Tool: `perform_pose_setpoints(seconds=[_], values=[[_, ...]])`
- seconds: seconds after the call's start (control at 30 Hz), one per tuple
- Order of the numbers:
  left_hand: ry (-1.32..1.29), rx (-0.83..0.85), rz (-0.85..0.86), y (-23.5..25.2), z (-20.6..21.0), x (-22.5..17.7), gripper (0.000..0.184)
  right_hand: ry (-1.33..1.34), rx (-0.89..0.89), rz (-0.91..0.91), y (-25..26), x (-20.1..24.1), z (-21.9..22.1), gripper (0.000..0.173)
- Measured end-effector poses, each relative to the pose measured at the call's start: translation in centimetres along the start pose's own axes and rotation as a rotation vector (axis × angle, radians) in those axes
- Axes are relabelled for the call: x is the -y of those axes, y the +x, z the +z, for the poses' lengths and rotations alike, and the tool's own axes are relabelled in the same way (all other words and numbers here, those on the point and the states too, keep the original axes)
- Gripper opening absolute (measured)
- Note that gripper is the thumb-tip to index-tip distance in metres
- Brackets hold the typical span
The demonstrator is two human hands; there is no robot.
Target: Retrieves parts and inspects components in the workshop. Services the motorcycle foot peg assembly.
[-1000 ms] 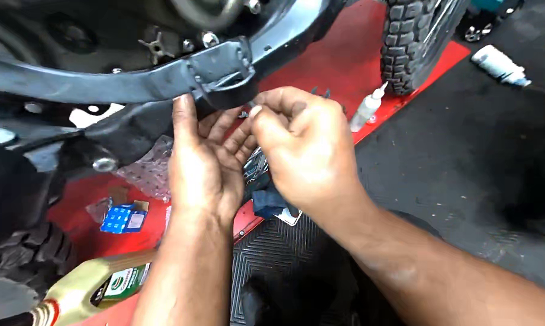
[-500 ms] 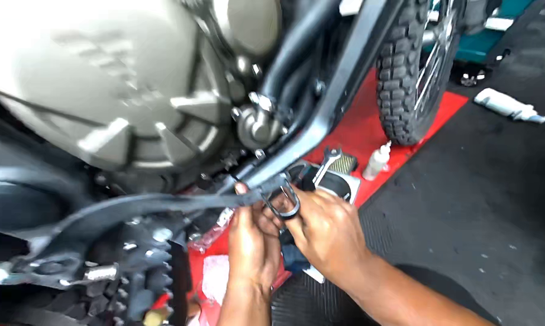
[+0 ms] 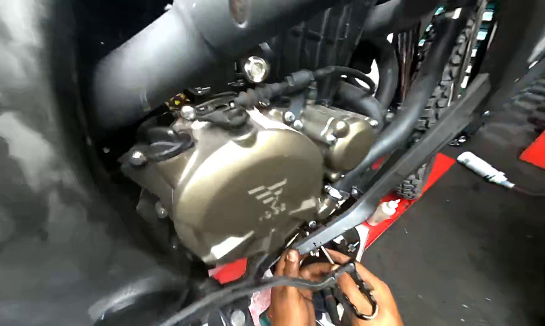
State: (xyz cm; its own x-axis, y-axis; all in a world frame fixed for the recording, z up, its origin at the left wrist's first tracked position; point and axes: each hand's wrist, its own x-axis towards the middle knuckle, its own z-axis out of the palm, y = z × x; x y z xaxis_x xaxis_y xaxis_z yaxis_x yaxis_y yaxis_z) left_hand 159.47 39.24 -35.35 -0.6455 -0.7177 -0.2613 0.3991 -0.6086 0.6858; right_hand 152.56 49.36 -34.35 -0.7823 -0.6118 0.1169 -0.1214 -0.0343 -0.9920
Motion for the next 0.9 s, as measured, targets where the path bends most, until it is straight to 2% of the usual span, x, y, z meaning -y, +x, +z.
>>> perform_pose_setpoints(seconds=[0.13,0.23,0.43,0.57,0.73,0.9], values=[[-0.058,-0.024,-0.088,-1.4,0.8,-0.8,0.037,-0.142,0.068,-0.005,0.0,0.3,-1.4,0.033],[-0.07,-0.005,-0.088,-1.7,0.8,-0.7,0.038,-0.18,0.085,0.022,-0.2,0.7,-1.8,0.032],[-0.096,0.021,-0.063,-1.8,0.4,-0.6,0.041,-0.121,0.023,0.071,-0.6,1.1,-0.6,0.03],[-0.084,0.05,-0.056,-2.1,0.1,-0.7,0.035,-0.049,-0.044,0.093,-1.4,0.9,0.3,0.03],[-0.039,0.085,-0.032,-2.3,-0.7,-0.1,0.04,-0.002,-0.061,0.088,-1.7,0.3,0.4,0.031],[-0.025,0.064,-0.018,-1.6,-0.4,-0.8,0.037,-0.073,-0.066,0.048,-1.3,0.5,0.6,0.03]])
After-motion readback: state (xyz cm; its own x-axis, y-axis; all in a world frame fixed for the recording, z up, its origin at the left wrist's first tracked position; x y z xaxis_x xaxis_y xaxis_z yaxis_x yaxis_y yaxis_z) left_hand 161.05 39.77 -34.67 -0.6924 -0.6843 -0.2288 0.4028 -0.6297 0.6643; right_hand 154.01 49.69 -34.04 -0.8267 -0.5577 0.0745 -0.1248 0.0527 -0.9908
